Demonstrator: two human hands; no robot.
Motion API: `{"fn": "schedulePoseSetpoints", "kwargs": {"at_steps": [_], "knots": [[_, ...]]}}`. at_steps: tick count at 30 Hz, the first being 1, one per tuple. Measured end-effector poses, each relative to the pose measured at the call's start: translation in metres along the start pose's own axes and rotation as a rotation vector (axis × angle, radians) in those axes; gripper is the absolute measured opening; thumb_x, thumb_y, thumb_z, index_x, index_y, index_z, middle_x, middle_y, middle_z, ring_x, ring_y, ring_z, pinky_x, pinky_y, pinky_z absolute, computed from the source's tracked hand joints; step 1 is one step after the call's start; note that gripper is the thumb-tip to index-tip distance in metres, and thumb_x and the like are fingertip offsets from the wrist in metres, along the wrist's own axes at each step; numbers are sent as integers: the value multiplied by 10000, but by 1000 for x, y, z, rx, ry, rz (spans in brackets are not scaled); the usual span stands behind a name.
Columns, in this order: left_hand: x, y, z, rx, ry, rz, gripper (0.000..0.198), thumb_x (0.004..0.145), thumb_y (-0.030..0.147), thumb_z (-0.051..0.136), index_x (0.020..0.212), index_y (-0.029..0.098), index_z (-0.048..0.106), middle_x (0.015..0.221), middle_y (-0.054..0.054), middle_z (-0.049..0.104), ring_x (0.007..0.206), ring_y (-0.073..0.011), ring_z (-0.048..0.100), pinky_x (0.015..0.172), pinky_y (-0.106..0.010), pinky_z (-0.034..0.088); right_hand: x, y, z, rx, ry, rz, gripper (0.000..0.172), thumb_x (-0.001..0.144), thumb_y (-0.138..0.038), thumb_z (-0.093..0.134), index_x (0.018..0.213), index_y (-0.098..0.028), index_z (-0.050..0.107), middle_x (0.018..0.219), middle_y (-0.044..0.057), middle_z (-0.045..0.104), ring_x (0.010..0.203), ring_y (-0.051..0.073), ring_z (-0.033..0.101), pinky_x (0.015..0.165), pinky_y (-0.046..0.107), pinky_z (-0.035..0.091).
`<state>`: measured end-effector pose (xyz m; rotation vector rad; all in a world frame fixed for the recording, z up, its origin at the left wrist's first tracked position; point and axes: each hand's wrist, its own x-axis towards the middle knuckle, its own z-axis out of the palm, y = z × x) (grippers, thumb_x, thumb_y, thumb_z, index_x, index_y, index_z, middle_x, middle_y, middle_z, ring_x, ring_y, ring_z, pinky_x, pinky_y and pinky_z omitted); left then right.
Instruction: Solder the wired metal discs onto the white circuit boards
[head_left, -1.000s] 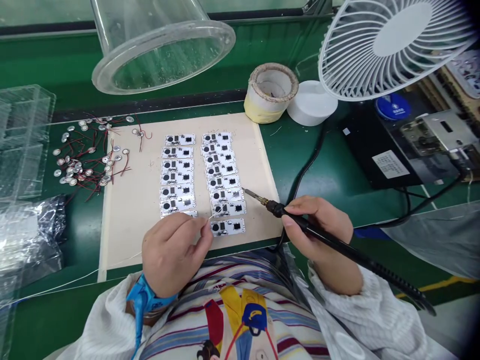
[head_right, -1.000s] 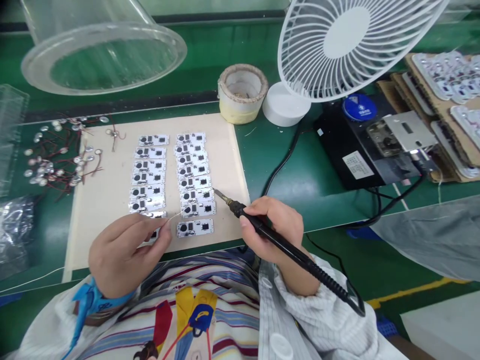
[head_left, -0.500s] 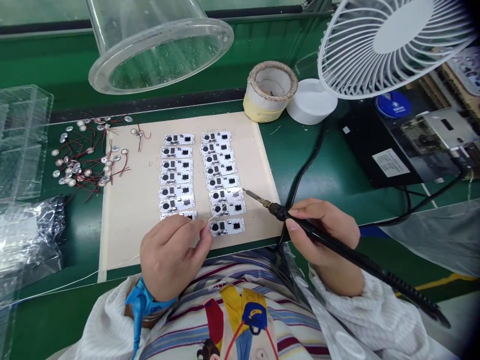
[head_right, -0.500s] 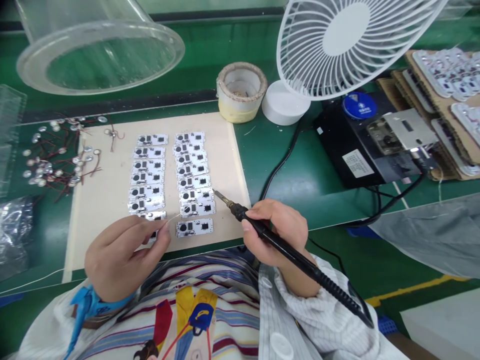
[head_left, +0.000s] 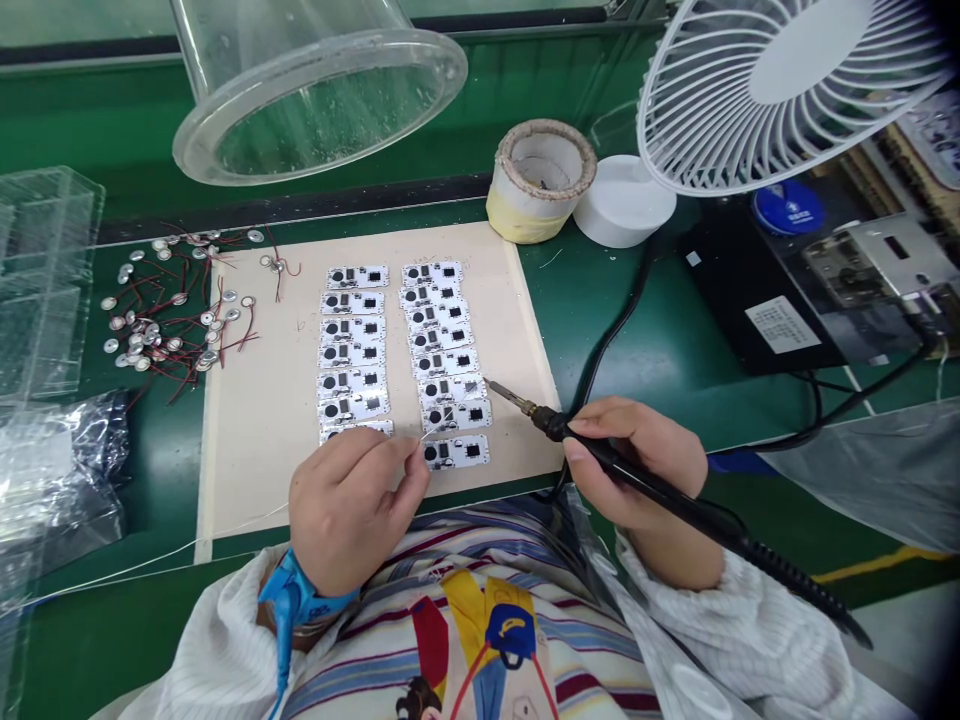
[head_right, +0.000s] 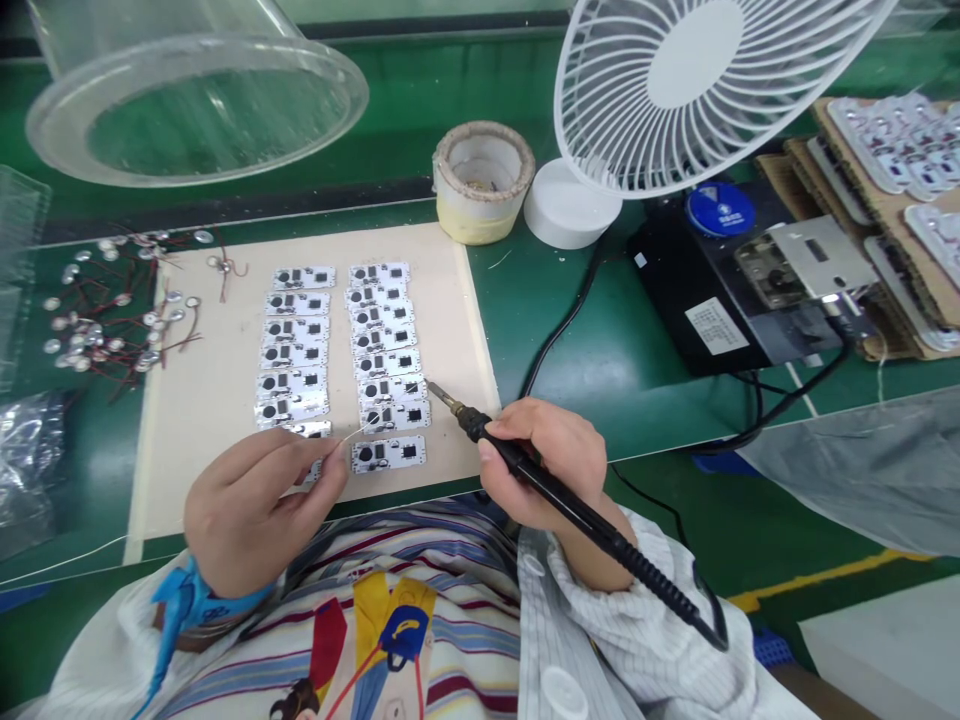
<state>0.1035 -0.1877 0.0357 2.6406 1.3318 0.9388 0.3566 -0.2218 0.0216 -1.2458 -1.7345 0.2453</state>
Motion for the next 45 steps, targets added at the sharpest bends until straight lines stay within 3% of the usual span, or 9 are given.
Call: {"fn": "schedulePoseSetpoints", "kwargs": {"at_steps": [4, 10, 33, 45], "knots": [[1, 0, 0, 7, -1, -2, 76, 792, 153, 689, 754, 165, 625, 608, 11, 603, 561, -116, 548, 549, -237, 458, -1, 0, 0, -38, 8, -64, 222, 708, -104, 660, 874, -225, 576, 695, 22, 652, 596, 185, 652, 547, 310, 566], [2, 4, -7, -21, -14, -21, 70, 792, 123, 676, 779, 166, 623, 628, -2, 620, 567, -120, 557, 556, -245, 476, -2, -1, -3, 22, 31, -1, 196, 702, -111, 655, 854, -212, 584, 668, 6, 626, 567, 175, 643, 478, 277, 530], [-1, 2, 1, 1, -29, -4, 82, 805, 137, 656, 727, 157, 641, 598, -1, 613, 558, -123, 550, 541, -243, 459, 2, -5, -1, -48, -2, -85, 216, 710, -109, 642, 866, -233, 559, 639, 1, 622, 532, 175, 635, 421, 291, 508], [-3, 4, 1, -2, -42, -14, 74, 802, 145, 661, 728, 152, 656, 591, -1, 609, 549, -125, 552, 539, -245, 456, -1, -6, 0, -57, -16, -55, 203, 727, -124, 637, 860, -245, 543, 641, -6, 617, 536, 179, 634, 437, 300, 521]]}}
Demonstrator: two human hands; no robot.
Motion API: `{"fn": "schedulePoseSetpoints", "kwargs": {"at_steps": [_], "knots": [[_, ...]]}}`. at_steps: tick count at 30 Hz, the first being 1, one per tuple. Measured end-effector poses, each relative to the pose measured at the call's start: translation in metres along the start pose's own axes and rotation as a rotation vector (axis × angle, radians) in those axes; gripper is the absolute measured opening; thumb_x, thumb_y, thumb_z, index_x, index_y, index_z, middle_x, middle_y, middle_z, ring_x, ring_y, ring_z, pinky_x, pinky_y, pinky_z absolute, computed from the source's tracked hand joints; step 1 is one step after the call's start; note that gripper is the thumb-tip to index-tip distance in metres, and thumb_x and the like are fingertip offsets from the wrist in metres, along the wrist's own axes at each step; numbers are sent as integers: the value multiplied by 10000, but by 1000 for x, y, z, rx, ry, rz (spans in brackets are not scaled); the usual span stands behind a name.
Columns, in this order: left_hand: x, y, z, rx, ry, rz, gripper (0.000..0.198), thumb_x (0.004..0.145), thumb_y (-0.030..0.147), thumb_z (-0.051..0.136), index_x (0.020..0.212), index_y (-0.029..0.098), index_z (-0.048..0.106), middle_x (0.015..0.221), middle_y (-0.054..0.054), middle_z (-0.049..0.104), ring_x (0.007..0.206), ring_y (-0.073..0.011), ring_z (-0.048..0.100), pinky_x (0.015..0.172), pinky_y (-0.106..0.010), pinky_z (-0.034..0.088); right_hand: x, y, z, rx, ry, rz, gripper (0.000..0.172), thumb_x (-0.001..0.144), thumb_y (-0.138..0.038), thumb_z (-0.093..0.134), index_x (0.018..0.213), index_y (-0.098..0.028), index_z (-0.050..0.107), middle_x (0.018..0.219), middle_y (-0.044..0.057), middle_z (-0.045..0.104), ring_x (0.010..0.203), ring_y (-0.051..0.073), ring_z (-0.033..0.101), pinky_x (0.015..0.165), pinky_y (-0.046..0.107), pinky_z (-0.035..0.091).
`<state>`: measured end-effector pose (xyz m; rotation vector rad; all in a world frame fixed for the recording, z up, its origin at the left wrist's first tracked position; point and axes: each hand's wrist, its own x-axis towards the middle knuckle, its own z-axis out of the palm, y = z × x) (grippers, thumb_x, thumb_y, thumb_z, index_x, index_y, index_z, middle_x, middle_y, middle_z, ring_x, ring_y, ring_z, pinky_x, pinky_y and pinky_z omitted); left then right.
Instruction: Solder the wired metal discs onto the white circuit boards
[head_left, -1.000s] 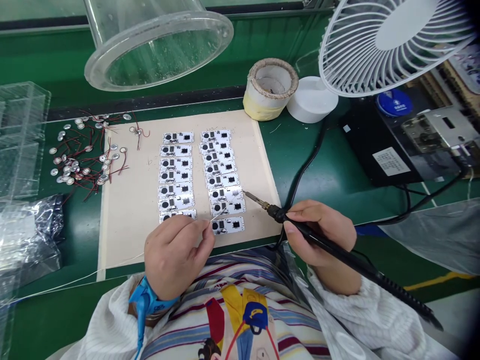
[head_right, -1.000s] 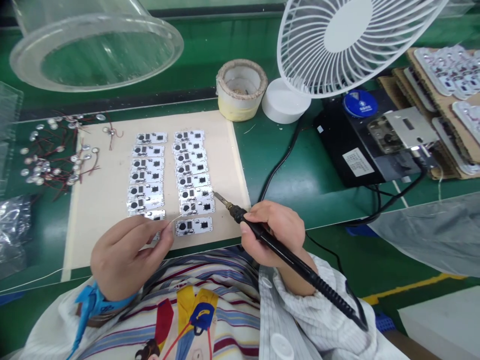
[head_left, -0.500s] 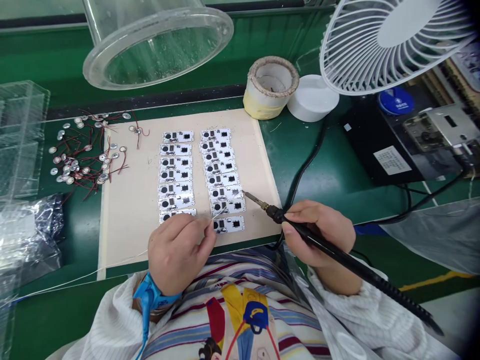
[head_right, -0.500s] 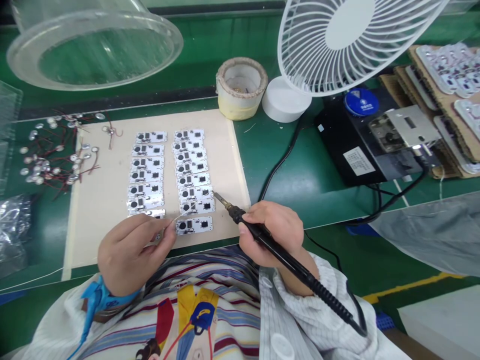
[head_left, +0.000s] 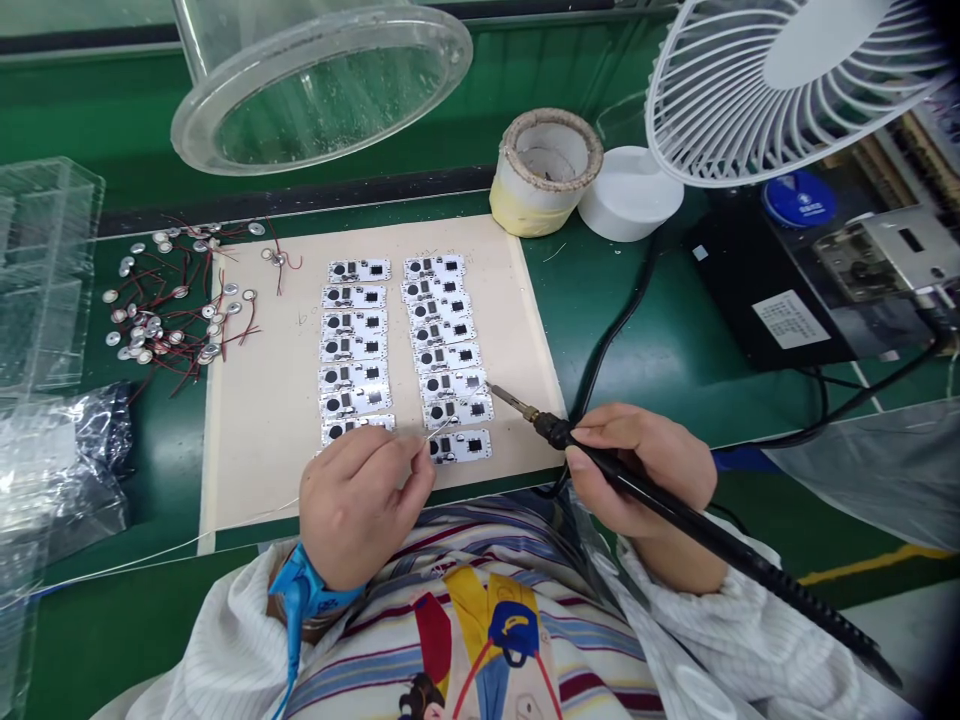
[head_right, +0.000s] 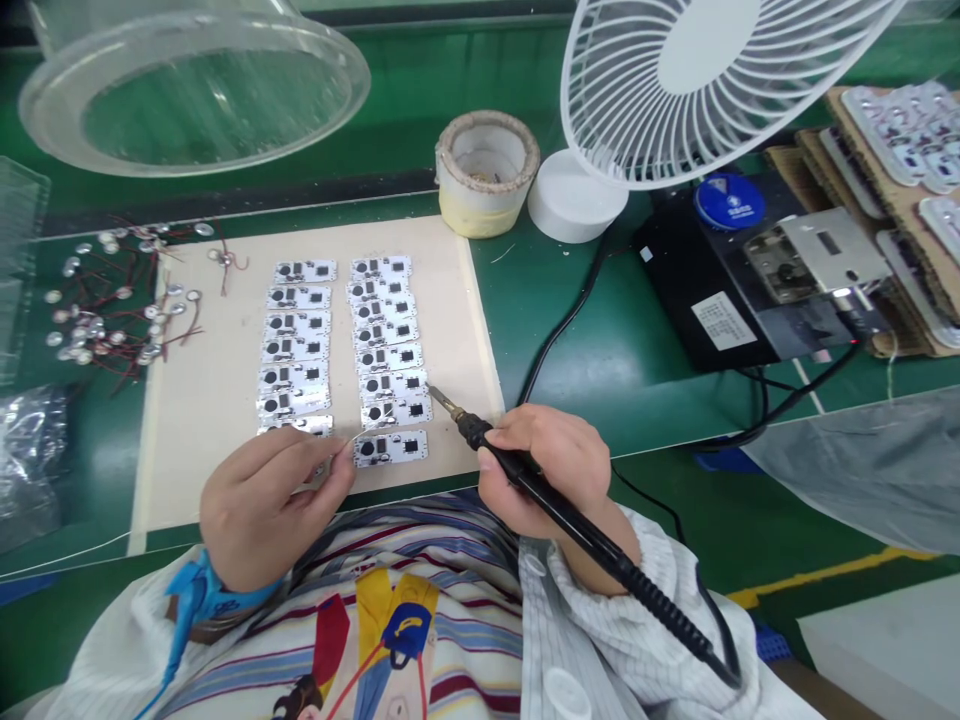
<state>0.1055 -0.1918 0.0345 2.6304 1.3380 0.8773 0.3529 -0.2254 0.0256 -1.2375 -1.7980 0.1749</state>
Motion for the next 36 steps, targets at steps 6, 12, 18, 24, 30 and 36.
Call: {"fn": "schedulePoseSetpoints", "kwargs": {"at_steps": [6, 12, 18, 24, 30, 36], "knots": [[2, 1, 1, 20, 23, 5, 101, 818, 159, 641, 717, 165, 644, 590, 4, 614, 552, -120, 555, 543, -240, 464, 0, 1, 2, -18, 17, -15, 205, 734, -143, 647, 880, -249, 550, 670, 2, 636, 557, 187, 646, 448, 308, 527], [3, 1, 3, 13, 15, 9, 97, 807, 139, 646, 712, 161, 647, 578, 6, 605, 531, -117, 537, 530, -243, 444, 0, -1, 1, -20, 6, -3, 193, 749, -149, 637, 882, -255, 546, 675, 4, 639, 557, 189, 642, 461, 317, 530], [3, 0, 3, -4, 6, 20, 84, 798, 135, 657, 713, 142, 655, 586, -6, 603, 545, -129, 547, 533, -252, 451, 1, 0, -1, -3, 11, -49, 201, 712, -122, 645, 864, -223, 561, 654, -20, 616, 547, 155, 643, 455, 260, 513], [1, 1, 2, -5, 4, 17, 81, 796, 137, 661, 718, 150, 647, 591, 3, 598, 548, -122, 541, 539, -244, 450, 1, -1, -1, -10, 9, -38, 208, 724, -128, 631, 880, -243, 557, 658, -9, 624, 557, 175, 642, 457, 291, 524], [1, 2, 3, -5, -2, 19, 93, 810, 145, 649, 718, 156, 644, 589, 9, 591, 551, -118, 539, 545, -240, 450, 2, 0, 0, 2, 24, -55, 196, 714, -114, 633, 862, -219, 559, 654, -18, 622, 552, 154, 643, 478, 260, 530], [0, 1, 3, -15, 0, 22, 92, 800, 137, 662, 709, 143, 651, 588, 0, 597, 554, -120, 543, 550, -239, 446, -1, -1, -2, -19, 11, -32, 166, 723, -123, 635, 846, -206, 559, 662, -8, 629, 561, 154, 644, 476, 264, 530]]}}
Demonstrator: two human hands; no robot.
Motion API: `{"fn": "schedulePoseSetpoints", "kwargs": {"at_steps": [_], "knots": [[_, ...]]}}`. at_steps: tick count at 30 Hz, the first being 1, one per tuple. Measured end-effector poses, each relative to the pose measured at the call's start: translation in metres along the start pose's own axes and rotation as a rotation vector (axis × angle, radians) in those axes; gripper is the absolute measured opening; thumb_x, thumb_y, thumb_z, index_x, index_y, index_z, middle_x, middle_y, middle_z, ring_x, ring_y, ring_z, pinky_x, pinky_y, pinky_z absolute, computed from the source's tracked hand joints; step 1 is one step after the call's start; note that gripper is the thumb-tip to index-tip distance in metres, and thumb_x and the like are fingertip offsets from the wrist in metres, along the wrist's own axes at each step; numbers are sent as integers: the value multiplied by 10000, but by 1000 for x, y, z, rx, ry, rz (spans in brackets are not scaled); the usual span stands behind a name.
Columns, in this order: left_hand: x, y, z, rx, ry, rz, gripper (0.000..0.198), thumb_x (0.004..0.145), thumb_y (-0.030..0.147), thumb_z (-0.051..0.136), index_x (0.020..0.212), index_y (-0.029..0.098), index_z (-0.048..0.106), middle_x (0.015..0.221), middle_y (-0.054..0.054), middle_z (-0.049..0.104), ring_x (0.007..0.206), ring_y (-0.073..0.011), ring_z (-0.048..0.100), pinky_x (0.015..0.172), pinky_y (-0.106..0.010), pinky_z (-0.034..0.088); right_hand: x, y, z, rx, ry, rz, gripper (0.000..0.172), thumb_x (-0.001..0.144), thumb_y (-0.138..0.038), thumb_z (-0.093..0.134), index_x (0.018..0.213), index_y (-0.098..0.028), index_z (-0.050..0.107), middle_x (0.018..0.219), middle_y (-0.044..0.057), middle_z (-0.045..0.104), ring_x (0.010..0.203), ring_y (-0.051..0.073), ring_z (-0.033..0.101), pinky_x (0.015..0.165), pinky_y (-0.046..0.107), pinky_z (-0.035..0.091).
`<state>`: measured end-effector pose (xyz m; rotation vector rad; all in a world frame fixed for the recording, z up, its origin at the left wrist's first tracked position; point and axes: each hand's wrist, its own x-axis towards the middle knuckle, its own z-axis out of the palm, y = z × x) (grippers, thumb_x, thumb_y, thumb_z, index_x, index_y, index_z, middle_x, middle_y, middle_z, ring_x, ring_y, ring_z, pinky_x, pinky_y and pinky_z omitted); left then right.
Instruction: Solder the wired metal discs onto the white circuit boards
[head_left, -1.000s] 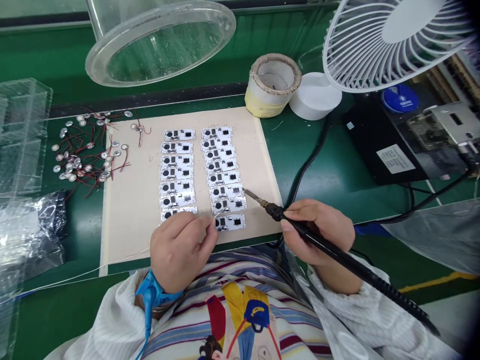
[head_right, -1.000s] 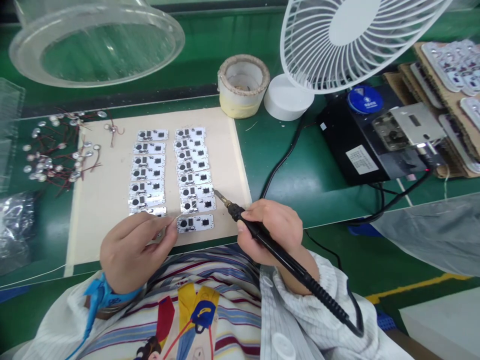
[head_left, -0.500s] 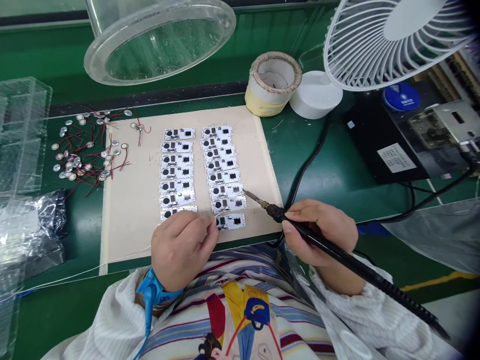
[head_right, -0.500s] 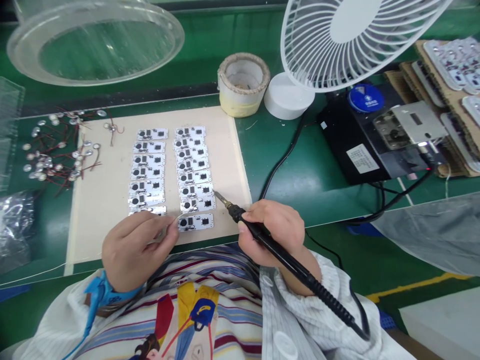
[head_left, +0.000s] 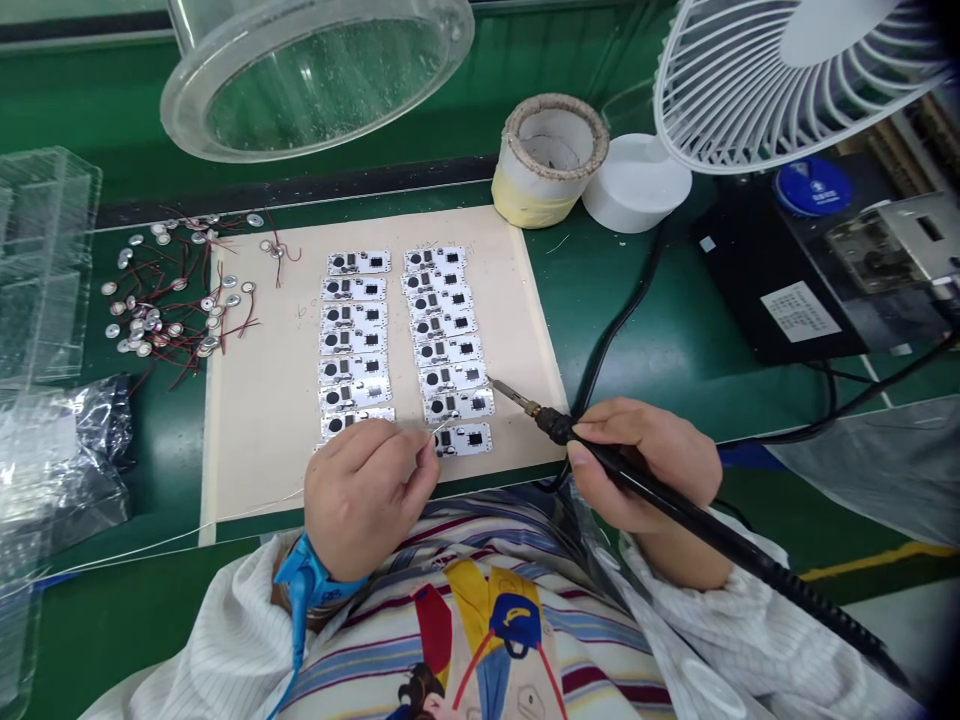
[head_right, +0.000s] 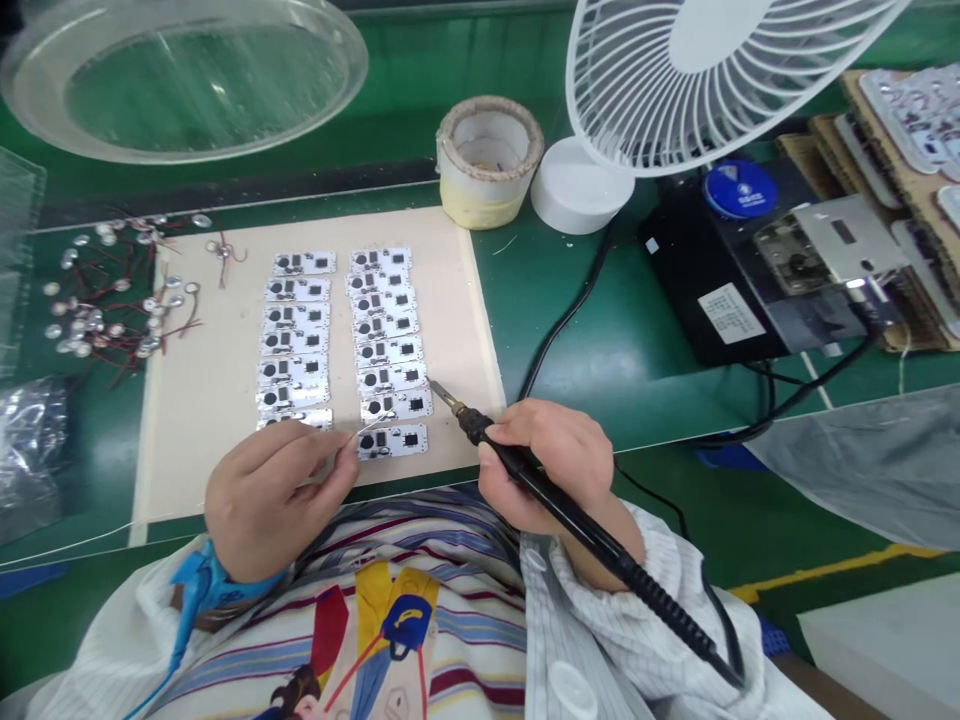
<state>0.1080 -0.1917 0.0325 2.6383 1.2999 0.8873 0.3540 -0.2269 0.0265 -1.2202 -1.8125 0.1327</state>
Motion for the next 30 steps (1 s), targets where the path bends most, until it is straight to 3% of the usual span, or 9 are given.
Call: {"fn": "schedulePoseSetpoints", "kwargs": {"at_steps": [14, 22, 30], "knots": [[0, 1, 4, 3, 7, -12, 89, 806, 138, 655, 719, 154, 644, 579, 9, 594, 543, -116, 544, 538, -242, 423, -2, -1, 3, 24, 14, -32, 208, 713, -93, 643, 873, -202, 568, 663, 6, 616, 570, 171, 635, 495, 300, 544], [-2, 2, -3, -13, 15, -9, 65, 788, 146, 687, 736, 138, 650, 600, -8, 612, 556, -121, 552, 551, -244, 458, -8, -2, -4, 81, 37, 93, 177, 691, -118, 645, 818, -216, 570, 629, -2, 608, 537, 171, 632, 455, 278, 516], [-2, 6, -5, -24, -39, -21, 76, 805, 147, 664, 734, 160, 640, 613, 1, 624, 569, -117, 566, 553, -234, 472, -11, -2, -3, 119, 26, 109, 182, 685, -105, 634, 820, -213, 578, 644, 5, 613, 540, 168, 631, 471, 280, 523]]}}
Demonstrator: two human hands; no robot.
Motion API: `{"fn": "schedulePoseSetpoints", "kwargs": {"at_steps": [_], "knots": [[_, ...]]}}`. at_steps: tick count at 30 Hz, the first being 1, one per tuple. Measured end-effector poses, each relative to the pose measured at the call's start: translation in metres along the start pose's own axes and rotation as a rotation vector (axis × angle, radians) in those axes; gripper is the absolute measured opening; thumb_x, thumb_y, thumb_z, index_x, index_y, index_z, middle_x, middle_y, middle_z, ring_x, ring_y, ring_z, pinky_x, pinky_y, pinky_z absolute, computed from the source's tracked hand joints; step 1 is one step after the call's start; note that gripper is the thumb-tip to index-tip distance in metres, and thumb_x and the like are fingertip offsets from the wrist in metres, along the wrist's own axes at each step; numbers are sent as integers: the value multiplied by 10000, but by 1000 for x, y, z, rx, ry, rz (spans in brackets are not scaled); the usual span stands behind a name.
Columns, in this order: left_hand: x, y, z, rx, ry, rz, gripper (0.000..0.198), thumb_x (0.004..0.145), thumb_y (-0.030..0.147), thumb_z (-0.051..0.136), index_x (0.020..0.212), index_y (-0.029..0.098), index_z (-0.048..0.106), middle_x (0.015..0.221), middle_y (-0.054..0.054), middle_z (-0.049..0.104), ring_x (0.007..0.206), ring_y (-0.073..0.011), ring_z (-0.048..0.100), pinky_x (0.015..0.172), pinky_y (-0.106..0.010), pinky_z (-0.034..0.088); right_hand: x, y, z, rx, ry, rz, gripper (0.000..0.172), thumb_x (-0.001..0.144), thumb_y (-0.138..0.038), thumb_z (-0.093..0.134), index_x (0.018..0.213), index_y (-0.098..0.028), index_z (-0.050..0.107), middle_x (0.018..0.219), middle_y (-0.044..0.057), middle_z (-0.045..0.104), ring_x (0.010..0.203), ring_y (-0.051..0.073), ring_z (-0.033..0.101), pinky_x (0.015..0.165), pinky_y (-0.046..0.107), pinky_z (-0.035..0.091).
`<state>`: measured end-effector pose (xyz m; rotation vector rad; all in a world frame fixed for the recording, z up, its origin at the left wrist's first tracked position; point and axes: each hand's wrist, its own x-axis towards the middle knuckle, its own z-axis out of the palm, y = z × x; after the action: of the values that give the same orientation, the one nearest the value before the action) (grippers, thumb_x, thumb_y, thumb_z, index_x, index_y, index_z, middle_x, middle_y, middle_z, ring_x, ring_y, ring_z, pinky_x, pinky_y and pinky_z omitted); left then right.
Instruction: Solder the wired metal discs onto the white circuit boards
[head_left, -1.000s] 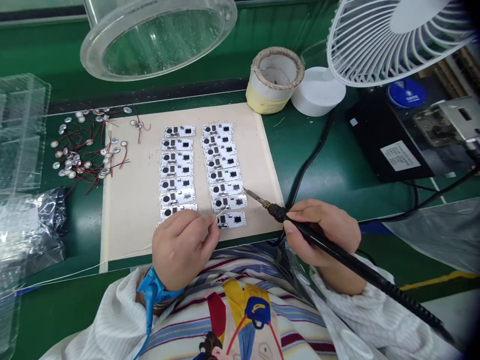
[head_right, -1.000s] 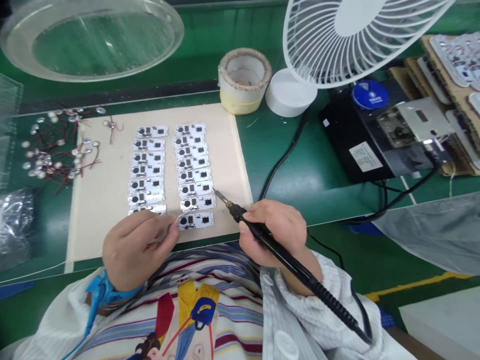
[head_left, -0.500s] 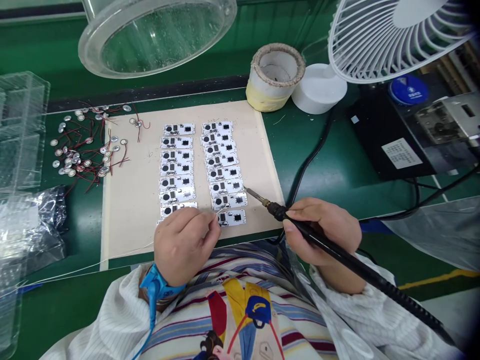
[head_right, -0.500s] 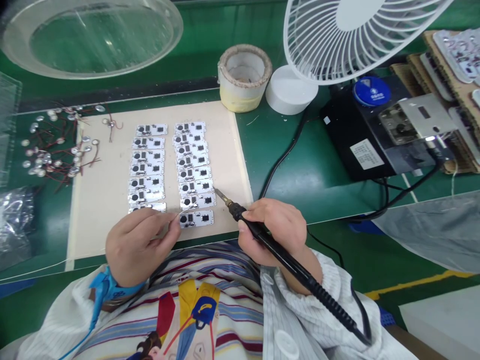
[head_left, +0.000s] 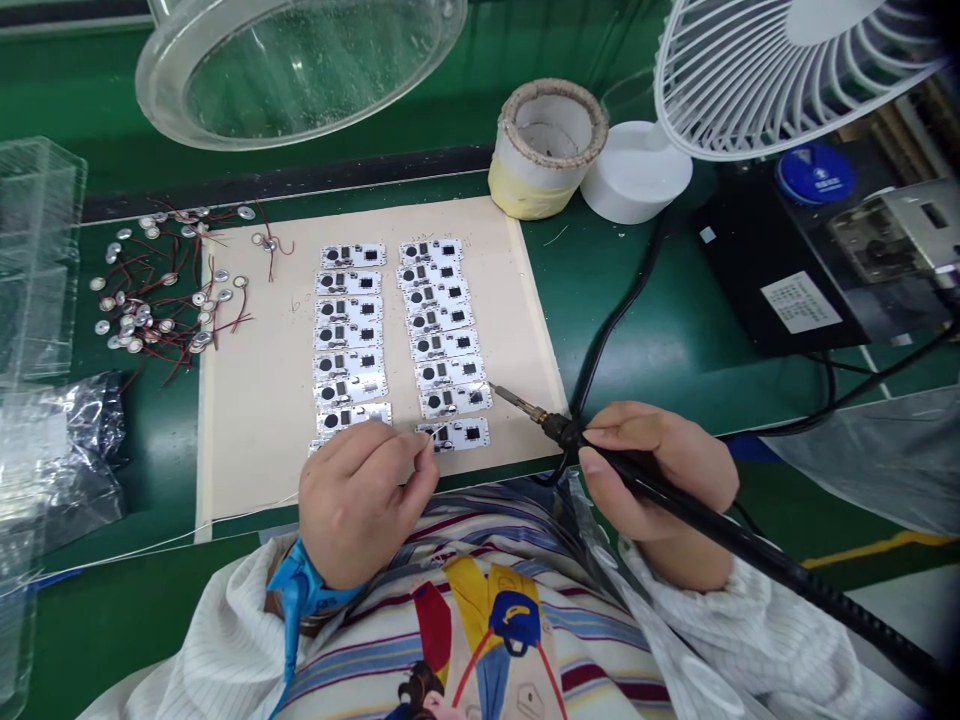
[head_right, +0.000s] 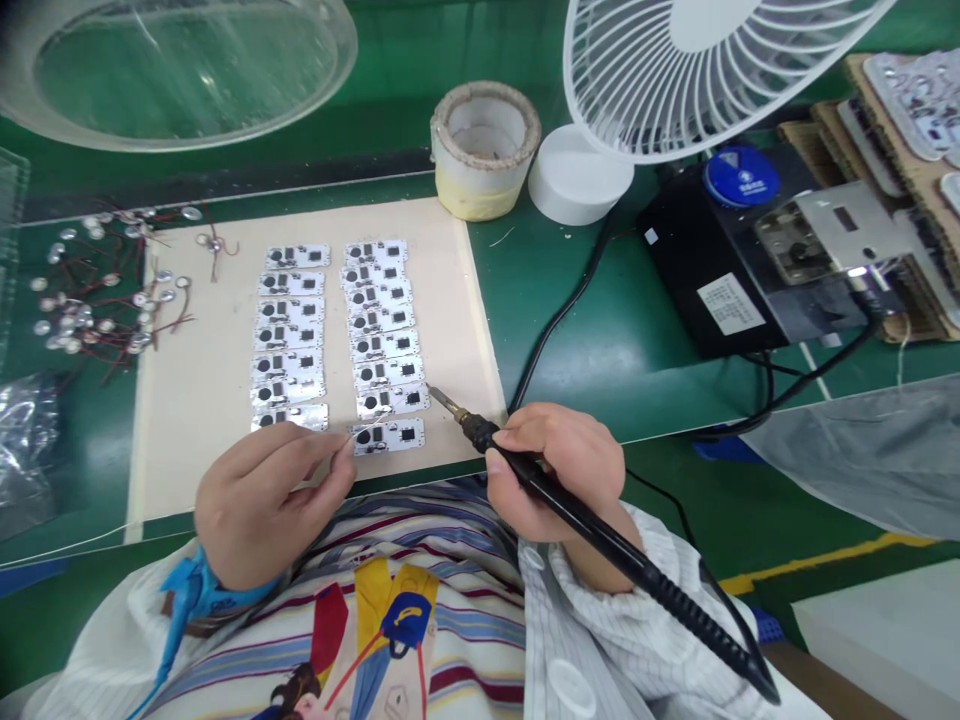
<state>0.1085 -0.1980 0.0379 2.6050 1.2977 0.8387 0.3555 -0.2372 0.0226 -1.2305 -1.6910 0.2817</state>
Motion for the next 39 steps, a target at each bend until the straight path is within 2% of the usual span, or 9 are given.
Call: {"fn": "schedulePoseSetpoints", "kwargs": {"at_steps": [8, 16, 24, 34, 39], "knots": [[1, 1, 3, 3, 0, 4, 86, 799, 129, 660, 717, 152, 646, 592, 6, 597, 551, -115, 541, 551, -237, 453, 0, 0, 0, -71, -13, -53, 162, 702, -124, 627, 821, -212, 561, 645, -15, 603, 554, 148, 632, 487, 255, 521], [0, 0, 4, 20, 8, 13, 106, 816, 152, 645, 711, 168, 634, 577, 14, 585, 539, -112, 544, 540, -228, 449, 7, -7, 3, -146, -26, -158, 173, 715, -121, 611, 831, -226, 537, 614, 7, 583, 502, 168, 593, 425, 289, 492], [0, 0, 2, 0, 2, 11, 68, 809, 161, 662, 751, 177, 630, 617, 11, 631, 571, -115, 584, 566, -233, 489, 6, -8, -3, -101, -9, -96, 173, 704, -110, 611, 812, -229, 548, 603, -27, 571, 503, 148, 605, 426, 254, 500], [2, 2, 3, 0, -9, 22, 96, 809, 141, 655, 719, 164, 632, 584, 6, 603, 547, -119, 564, 539, -238, 454, 2, -5, -1, -73, -23, -65, 175, 693, -107, 617, 811, -213, 543, 624, -25, 582, 529, 143, 613, 462, 255, 508], [1, 1, 4, -3, -19, 19, 90, 812, 142, 648, 726, 164, 636, 584, 11, 591, 546, -114, 541, 554, -236, 454, 7, -8, 0, -98, -25, -120, 182, 714, -114, 607, 824, -238, 532, 583, -24, 562, 482, 155, 588, 414, 278, 495]]}}
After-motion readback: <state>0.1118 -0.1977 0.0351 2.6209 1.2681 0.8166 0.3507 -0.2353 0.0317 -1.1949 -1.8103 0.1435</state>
